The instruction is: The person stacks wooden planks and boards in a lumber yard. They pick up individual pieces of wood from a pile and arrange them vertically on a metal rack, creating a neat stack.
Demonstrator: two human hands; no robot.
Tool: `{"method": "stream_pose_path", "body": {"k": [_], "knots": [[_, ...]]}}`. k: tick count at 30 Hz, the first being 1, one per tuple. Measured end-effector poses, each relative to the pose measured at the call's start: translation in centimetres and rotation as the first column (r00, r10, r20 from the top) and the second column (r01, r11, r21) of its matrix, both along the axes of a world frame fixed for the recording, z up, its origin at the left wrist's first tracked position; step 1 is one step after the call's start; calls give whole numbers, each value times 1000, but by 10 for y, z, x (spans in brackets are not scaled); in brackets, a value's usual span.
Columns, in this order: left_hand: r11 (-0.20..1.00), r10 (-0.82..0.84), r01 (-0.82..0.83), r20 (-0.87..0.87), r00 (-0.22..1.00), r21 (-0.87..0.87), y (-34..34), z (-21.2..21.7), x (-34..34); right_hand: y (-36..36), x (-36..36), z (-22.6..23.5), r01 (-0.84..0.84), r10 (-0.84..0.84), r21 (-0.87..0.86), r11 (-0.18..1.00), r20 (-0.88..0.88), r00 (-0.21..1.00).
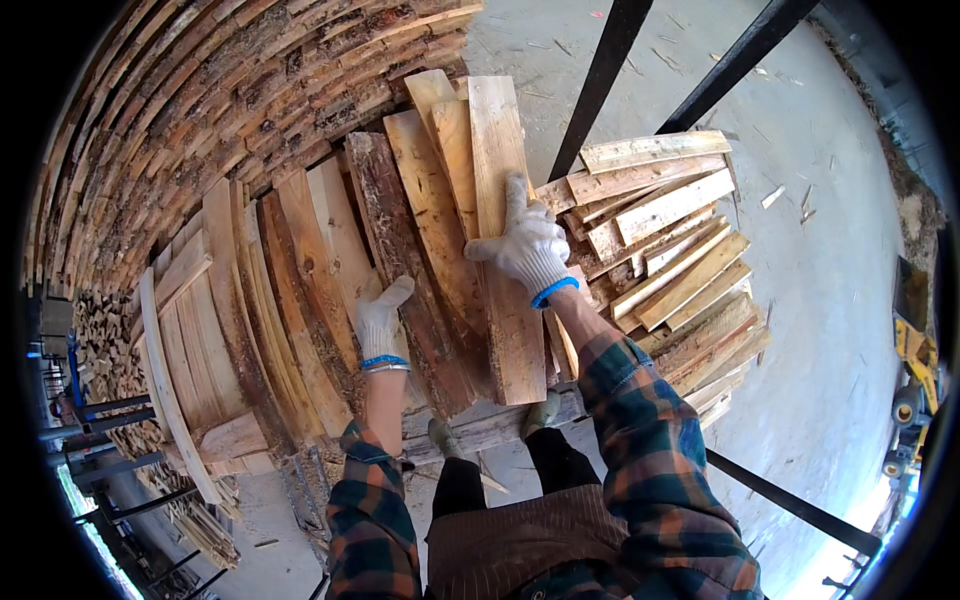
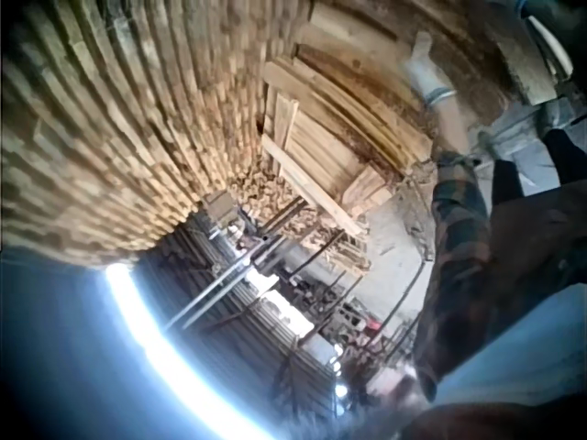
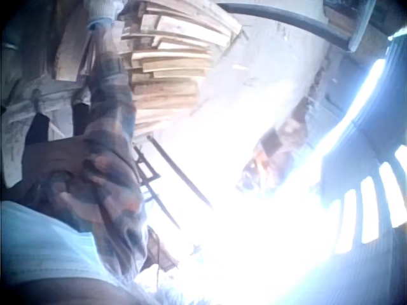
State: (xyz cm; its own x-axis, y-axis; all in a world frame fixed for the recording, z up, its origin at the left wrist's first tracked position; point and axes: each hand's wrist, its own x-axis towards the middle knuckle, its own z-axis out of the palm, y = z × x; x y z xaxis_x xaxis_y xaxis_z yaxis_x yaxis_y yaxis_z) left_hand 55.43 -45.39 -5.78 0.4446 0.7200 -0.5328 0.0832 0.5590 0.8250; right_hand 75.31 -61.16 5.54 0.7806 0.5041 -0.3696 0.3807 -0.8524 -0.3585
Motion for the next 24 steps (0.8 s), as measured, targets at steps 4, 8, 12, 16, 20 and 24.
{"method": "stream_pose_path", "body": {"k": [4,8,12,16,20,24], "knots": [[986,-121,103,131,984,134,13,-9,12,-13,19,-1,13,-7,85,996,-72,997],[880,-121,154,-102,987,449,-5,-3,28,-25,28,-8,-3,19,222,975,-73,997],[675,-37,409,-526,850,614,-24,29,34,-46,53,-27,13,15,333,943,-80,997],[387,0,344,-373,928,856,-56,43,59,-77,87,-49,36,-3,433,901,-78,997],[585,-111,692,-804,585,422,-107,94,131,-88,99,-66,166,-16,565,808,-261,965],[599,12,590,-743,670,542,-87,61,145,-81,99,-102,212,34,621,755,-359,933]]}}
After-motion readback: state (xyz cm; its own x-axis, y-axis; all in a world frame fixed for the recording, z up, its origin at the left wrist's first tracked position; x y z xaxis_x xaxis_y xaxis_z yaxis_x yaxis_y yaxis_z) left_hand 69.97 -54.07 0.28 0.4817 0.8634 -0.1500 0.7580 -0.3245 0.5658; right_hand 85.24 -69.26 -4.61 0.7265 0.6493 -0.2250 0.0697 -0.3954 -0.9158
